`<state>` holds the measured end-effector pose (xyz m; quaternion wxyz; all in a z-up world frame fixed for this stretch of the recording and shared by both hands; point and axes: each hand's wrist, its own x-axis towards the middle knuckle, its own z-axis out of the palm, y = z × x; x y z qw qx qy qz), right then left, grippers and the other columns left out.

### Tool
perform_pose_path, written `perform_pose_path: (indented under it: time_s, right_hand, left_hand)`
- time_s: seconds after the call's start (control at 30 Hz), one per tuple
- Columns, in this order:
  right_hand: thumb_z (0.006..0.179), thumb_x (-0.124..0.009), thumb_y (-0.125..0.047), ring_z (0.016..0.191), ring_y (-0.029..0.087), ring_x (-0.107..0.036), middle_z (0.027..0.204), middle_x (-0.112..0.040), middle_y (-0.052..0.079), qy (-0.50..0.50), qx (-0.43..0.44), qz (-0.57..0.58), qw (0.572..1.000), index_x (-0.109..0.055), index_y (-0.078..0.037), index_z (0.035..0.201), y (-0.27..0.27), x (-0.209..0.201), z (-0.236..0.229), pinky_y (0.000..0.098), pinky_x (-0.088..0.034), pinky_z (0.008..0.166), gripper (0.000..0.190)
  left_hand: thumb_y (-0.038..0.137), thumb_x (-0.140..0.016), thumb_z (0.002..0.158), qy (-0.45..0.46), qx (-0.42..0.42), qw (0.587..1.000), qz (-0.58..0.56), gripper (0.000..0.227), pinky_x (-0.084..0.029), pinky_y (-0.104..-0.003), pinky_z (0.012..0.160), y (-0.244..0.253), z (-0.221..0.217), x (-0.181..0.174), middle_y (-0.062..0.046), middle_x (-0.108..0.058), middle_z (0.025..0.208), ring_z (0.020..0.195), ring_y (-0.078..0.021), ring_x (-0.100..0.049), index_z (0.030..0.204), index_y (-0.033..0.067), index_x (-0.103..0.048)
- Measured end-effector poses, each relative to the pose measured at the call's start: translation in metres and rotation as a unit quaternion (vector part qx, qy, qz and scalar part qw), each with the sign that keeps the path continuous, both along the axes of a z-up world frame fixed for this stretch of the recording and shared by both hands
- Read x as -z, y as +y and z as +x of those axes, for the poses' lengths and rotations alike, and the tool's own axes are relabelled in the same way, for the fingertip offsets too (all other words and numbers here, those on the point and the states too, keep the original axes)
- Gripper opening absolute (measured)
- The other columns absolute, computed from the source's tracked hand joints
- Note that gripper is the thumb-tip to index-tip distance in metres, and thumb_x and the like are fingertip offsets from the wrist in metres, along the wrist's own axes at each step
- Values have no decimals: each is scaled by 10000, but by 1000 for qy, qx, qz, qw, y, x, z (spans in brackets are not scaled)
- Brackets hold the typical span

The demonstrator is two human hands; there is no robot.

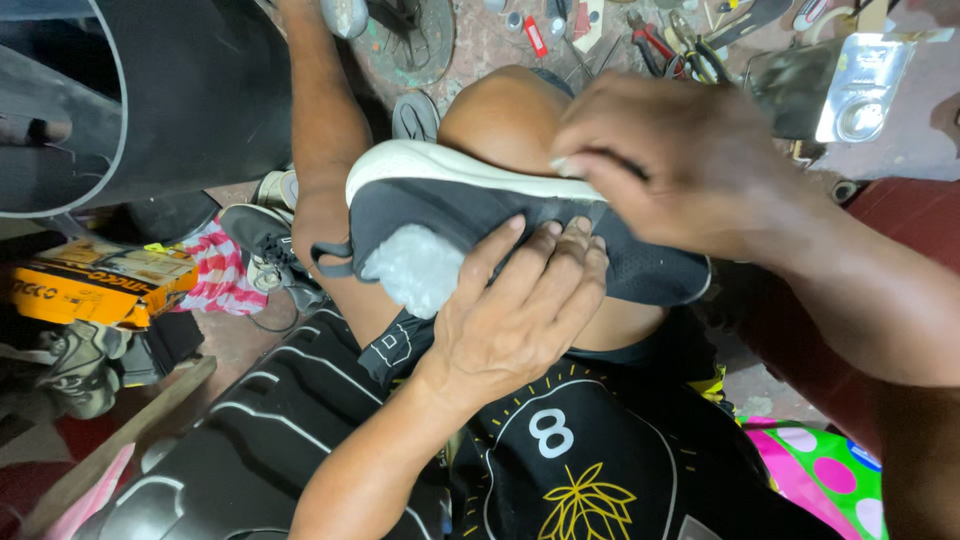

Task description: The person is repairing a black Crocs shoe by applying glue to the sole and stitching it with a needle and thread. They use a plastic bag to stuff the shoe for support and a pair of scissors to cut the thread.

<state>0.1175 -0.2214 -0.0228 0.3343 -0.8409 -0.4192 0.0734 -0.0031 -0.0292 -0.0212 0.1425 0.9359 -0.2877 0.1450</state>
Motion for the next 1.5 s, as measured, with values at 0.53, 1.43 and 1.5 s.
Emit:
perform_pose_path:
  time_s: [0.53,1.43,1.5]
  right_hand:
    - [842,-790,-37,856,260,-731,964,-733,114,-21,0,12,1000,-744,-15,978,-7,-23,-10,364,-597,741,146]
    - [855,-781,17,886,259,-722,969,-710,132,12,57,0,998,-722,13,969,-46,-27,-8,342,-582,763,129]
    - [855,-775,68,901,258,-717,978,-709,150,23,102,20,994,-720,44,970,-51,-22,-17,347,-582,784,129]
  left_hand:
    - [137,-679,1052,-65,-15,997,-48,106,-374,-329,1151,2,-12,19,40,-738,1175,1097,-118,-658,1140,168,-729]
    - [176,-617,959,90,2,996,-6,324,-405,-410,1159,-1,11,-14,-33,-682,1292,1216,-181,-626,1263,87,-688]
    - [178,-626,976,84,-1,996,-1,303,-412,-412,1158,-1,10,-14,-28,-683,1302,1216,-178,-626,1261,97,-690]
